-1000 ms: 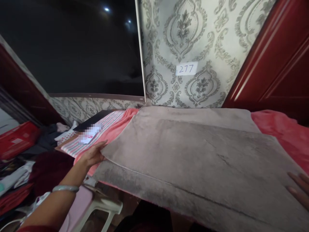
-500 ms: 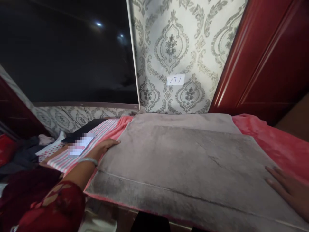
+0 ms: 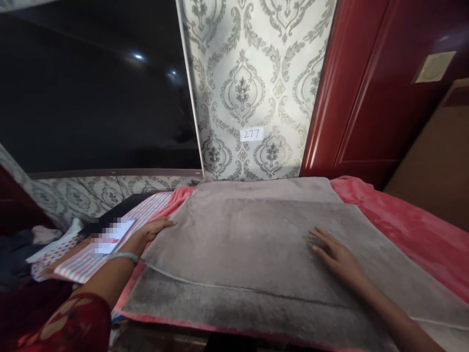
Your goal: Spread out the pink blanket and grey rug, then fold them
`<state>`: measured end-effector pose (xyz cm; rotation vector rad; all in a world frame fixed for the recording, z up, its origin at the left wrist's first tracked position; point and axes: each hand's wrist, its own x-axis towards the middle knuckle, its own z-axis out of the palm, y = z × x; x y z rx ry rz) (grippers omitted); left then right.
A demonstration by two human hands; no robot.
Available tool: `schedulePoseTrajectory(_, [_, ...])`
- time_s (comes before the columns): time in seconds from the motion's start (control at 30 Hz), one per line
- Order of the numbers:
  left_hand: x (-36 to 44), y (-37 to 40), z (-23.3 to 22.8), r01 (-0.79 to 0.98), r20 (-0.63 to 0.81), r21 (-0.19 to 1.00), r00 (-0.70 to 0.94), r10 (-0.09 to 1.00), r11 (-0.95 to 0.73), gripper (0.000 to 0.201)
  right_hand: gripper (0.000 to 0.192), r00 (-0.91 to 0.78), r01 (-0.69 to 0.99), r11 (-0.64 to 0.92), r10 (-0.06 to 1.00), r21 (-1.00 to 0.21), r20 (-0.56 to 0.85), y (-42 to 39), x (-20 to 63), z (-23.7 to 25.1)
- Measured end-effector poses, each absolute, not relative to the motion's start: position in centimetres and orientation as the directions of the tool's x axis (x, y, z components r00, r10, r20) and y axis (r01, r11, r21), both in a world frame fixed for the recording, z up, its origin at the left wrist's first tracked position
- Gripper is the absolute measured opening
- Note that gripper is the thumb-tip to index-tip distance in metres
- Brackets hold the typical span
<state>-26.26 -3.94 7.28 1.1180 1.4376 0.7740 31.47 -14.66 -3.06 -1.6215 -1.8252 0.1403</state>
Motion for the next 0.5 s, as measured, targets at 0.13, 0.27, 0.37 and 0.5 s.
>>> schedulePoseTrajectory(0.13, [-26.6, -4.8, 6.4, 0.167, -0.328, 0.935, 0.067, 0.942, 0.313, 0.048, 0.063, -0.119, 0.779, 0.332, 0.911, -0.532, 0.394, -13.0, 26.6, -3.3])
schedulePoseTrajectory(0.27, [-26.7, -5.9, 5.0, 0.159, -0.303, 0.945, 0.102, 0.947, 0.286, 0.047, 0.066, -0.232, 0.77, 0.383, 0.913, -0.51, 0.337, -12.0, 23.9, -3.2])
schedulePoseTrajectory(0.37, [-27.0, -6.1, 3.7, 0.134, -0.295, 0.949, 0.067, 0.953, 0.284, 0.05, 0.068, -0.368, 0.746, 0.445, 0.895, -0.495, 0.251, -12.0, 21.6, -1.9])
schedulePoseTrajectory(0.5, [-28.1, -5.4, 1.5, 0.085, -0.291, 0.954, 0.011, 0.957, 0.289, 0.053, 0.062, -0.518, 0.627, 0.555, 0.821, -0.547, 0.239, -13.7, 17.3, 0.8])
